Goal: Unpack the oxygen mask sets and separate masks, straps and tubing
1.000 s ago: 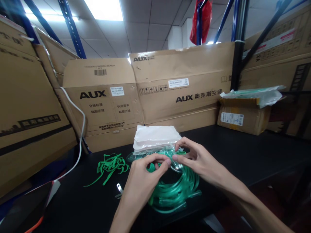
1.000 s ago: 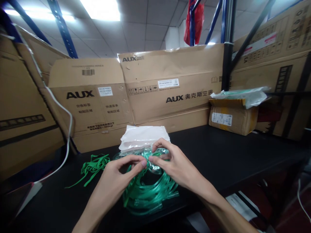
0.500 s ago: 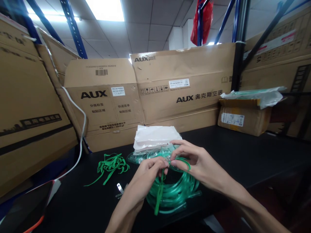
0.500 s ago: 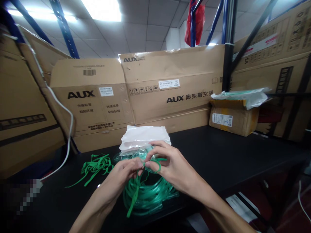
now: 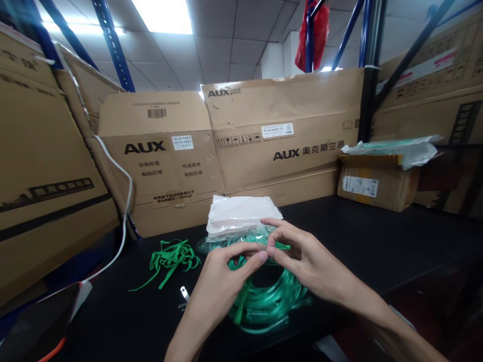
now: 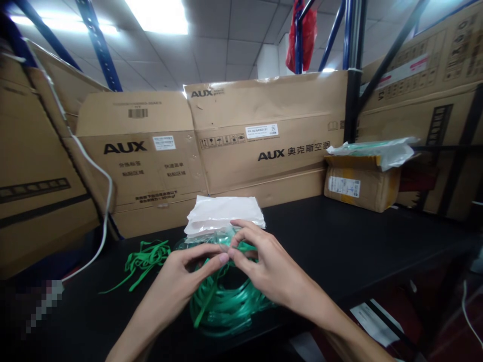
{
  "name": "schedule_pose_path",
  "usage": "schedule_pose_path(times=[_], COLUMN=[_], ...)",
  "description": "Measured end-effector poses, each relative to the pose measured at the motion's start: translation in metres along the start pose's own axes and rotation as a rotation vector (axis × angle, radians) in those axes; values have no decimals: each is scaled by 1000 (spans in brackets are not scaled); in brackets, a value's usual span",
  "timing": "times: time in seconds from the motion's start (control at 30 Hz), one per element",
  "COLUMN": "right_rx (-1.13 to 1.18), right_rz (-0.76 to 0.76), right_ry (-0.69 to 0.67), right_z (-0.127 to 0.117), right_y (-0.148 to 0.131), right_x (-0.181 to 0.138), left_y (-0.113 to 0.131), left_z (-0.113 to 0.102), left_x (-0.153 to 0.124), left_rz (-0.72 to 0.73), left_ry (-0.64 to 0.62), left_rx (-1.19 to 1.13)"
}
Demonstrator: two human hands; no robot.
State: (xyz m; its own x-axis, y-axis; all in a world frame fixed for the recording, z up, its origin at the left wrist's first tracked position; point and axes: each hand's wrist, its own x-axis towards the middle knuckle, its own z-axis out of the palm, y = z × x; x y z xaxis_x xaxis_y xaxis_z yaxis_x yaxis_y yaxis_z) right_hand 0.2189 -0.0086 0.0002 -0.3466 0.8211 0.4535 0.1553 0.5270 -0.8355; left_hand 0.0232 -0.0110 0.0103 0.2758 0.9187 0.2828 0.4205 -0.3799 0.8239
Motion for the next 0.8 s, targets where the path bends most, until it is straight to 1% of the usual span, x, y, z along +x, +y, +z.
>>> schedule_pose_path(times=[0.1, 0.23, 0.37, 0.43, 0.5, 0.57, 0.7, 0.8], right_rx=[47, 31, 23, 118, 268, 380, 403, 412], right_rz=[42, 70, 81, 78, 79, 78, 72, 104], right_ry=[-35, -50, -55, -71, -113, -147, -114, -76], right_z=[-3, -10, -12, -10, -7, -6, -12, -19], right_y=[-2, 0, 2, 3, 6, 10, 16, 16], right_x=[0, 3, 4, 5, 6, 8, 13, 14], left_y=[1, 0, -1, -2, -3, -4, -5, -12], left_z=[1, 2, 2, 2, 2, 1, -5, -7], left_x=[-1, 0, 1, 2, 3, 3, 4, 6], left_rz=[22, 11, -15, -12, -13, -11, 1, -4], left_ry=[7, 40, 63, 42, 18, 15, 77, 115], left_rx=[51, 116, 100, 61, 31, 37, 112, 265])
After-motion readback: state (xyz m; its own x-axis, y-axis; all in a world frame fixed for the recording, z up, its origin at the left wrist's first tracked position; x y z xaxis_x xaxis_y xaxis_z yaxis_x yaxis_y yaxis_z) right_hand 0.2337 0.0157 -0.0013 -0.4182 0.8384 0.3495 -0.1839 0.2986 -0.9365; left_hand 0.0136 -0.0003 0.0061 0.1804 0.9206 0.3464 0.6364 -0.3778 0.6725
